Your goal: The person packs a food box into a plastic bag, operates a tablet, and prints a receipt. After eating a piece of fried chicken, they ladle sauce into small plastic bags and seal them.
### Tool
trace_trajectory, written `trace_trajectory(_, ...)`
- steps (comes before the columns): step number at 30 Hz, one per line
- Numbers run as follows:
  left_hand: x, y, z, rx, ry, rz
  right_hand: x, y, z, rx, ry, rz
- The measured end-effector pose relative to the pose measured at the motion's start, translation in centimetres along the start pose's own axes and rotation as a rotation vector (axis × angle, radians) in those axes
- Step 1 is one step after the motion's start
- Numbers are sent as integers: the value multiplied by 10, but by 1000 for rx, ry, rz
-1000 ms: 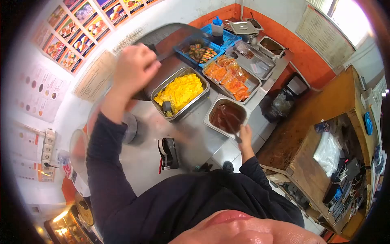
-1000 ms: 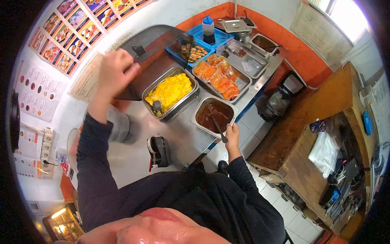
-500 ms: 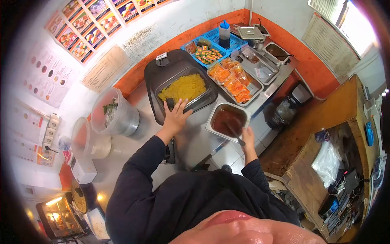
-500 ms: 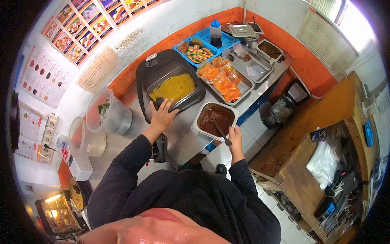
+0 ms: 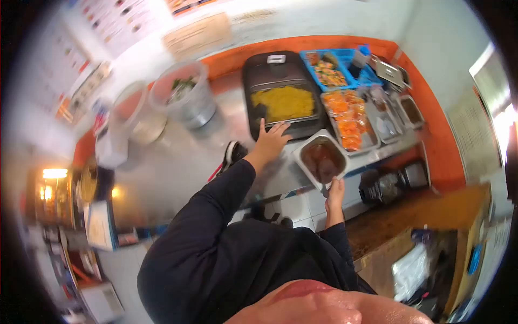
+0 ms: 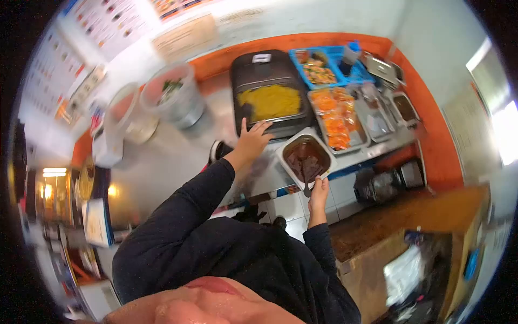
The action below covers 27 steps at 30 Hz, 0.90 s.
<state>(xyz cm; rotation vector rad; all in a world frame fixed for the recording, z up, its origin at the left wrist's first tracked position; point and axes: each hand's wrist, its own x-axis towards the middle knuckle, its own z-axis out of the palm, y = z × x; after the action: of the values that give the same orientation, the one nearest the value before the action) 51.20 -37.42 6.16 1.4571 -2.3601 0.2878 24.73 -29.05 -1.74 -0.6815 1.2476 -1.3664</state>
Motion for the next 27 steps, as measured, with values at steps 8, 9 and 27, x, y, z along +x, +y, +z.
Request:
trace_trajectory(8,-191,56,-108,-264,129,-412,-5,-12,55,59,20,181)
trace_trajectory(9,-218,63,-122,-328,113,-458,3,-3,52,43,-53,135)
trace_trajectory(27,-675,163,-300,27,463,-1371,-159,60,179,-215,214,-273)
